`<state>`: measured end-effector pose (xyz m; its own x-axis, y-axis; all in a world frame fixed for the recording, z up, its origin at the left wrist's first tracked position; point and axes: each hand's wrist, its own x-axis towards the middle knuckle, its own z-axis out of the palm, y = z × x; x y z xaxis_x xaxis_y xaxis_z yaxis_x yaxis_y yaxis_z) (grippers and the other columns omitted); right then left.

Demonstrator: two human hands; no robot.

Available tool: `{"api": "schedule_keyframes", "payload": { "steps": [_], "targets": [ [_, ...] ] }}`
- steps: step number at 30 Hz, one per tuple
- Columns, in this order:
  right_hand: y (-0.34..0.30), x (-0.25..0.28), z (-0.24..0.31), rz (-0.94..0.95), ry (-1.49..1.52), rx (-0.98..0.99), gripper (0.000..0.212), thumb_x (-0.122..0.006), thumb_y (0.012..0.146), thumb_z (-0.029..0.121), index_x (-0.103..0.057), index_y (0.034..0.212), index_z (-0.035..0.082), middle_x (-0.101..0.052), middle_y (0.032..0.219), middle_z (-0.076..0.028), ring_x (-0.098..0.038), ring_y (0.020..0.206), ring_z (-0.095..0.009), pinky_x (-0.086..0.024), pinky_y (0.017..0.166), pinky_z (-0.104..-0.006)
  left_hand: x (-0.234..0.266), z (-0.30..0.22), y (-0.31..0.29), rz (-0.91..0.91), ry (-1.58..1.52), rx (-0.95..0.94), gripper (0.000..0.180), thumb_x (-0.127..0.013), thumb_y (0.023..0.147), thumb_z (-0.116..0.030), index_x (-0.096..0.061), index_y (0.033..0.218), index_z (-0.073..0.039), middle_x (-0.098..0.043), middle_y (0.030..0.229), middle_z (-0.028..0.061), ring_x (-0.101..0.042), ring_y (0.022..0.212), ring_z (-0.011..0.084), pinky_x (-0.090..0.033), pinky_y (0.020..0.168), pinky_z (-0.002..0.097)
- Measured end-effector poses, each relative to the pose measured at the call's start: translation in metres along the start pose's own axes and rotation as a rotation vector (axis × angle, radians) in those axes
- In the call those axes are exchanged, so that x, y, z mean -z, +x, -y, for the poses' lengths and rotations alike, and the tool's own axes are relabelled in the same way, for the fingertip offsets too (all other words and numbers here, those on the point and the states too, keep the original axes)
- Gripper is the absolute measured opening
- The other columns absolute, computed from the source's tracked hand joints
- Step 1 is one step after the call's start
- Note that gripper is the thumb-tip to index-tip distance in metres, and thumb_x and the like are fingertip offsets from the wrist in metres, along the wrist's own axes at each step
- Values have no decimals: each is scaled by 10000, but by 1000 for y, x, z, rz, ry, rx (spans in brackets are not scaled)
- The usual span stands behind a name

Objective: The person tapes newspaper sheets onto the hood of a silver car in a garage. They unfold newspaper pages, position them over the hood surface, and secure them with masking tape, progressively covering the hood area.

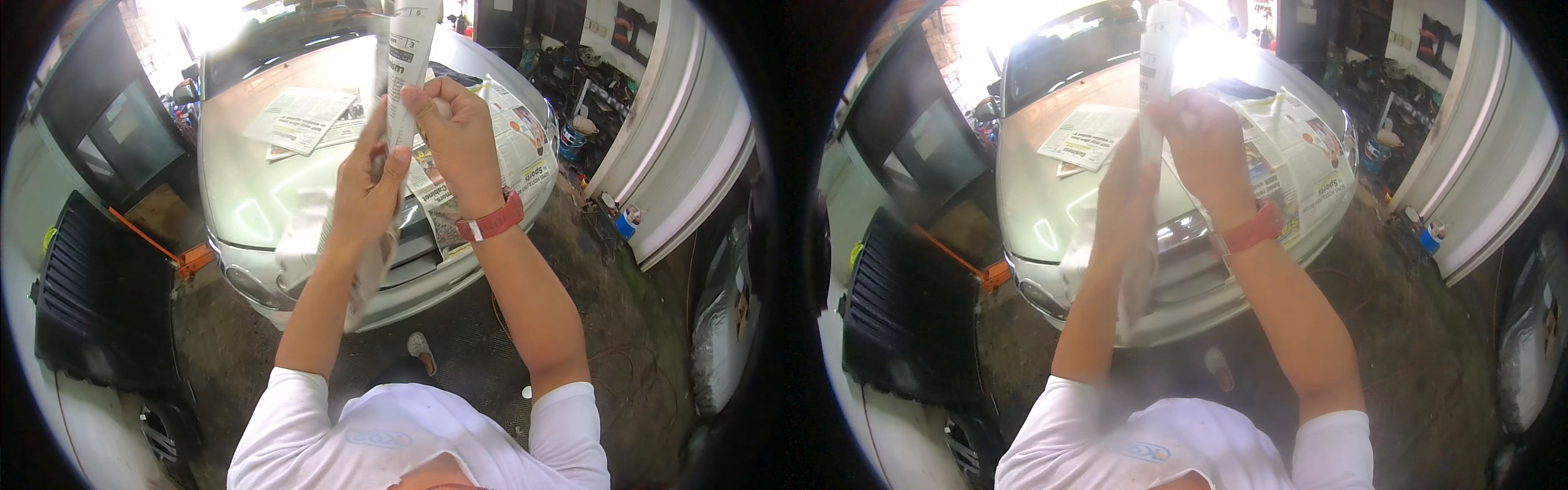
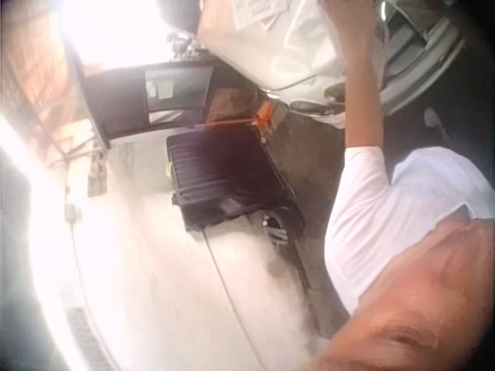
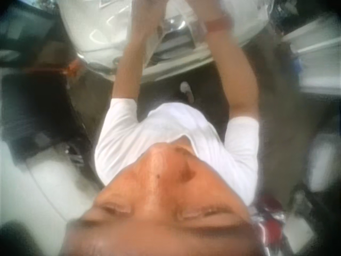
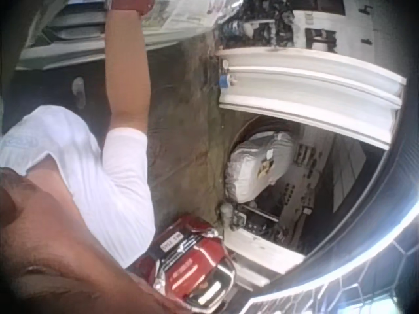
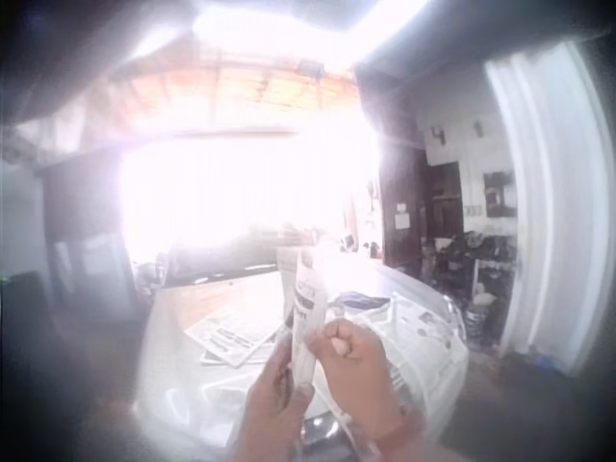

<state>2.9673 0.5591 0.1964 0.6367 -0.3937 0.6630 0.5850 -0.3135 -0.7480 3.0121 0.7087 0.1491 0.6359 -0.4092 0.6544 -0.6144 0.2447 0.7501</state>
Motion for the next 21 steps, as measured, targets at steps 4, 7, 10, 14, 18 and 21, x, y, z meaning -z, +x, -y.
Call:
{"api": "schedule_keyframes", "payload": {
  "steps": [4,7,10,14,18,21],
  "targets": [
    [-20,-5,25,-8,43,-98,284,-803,1086,323,-762,988,60,-709,821,40,-598,695,-4,-463,587,-192,4,-34,-22,-62,-85,102,625,-659,1163,-290,-495,1695,-5,-790,1265,99,-667,1029,86,-547,921,257],
    [-36,-10,38,2,27,-167,276,-807,1081,328,-765,984,74,-717,824,44,-613,693,-5,-470,581,-191,12,-47,-37,-22,-11,112,618,-658,1166,-286,-506,1675,30,-795,1256,98,-662,1013,69,-545,906,240],
    [-43,-21,46,20,-18,-211,246,-802,1082,315,-766,977,95,-724,831,56,-618,692,-4,-469,586,-188,26,-47,-39,-15,-277,266,535,-604,1188,-338,-631,1525,77,-783,1271,122,-710,1104,173,-556,998,326],
    [-25,-42,54,104,-89,-216,314,-786,1058,319,-774,1117,11,-730,897,-10,-652,740,-92,-550,647,-269,43,-38,-31,-180,-722,357,534,-550,1208,-369,-630,1487,80,-725,1361,159,-706,1220,220,-571,1047,370],
    [24,-65,56,318,-193,-120,280,-727,1128,339,-701,924,149,-680,790,94,-540,630,20,-438,576,-187,99,-11,-18,-395,-776,462,533,-523,1219,-390,-600,1494,60,-715,1376,167,-724,1195,244,-614,1006,391],
    [86,-80,49,393,-356,-71,290,-716,1135,330,-669,907,156,-649,771,102,-522,612,19,-415,572,-181,175,28,-6,-569,-777,514,524,-501,1225,-389,-595,1508,42,-733,1340,181,-762,1127,291,-657,978,419]
  ]
}}
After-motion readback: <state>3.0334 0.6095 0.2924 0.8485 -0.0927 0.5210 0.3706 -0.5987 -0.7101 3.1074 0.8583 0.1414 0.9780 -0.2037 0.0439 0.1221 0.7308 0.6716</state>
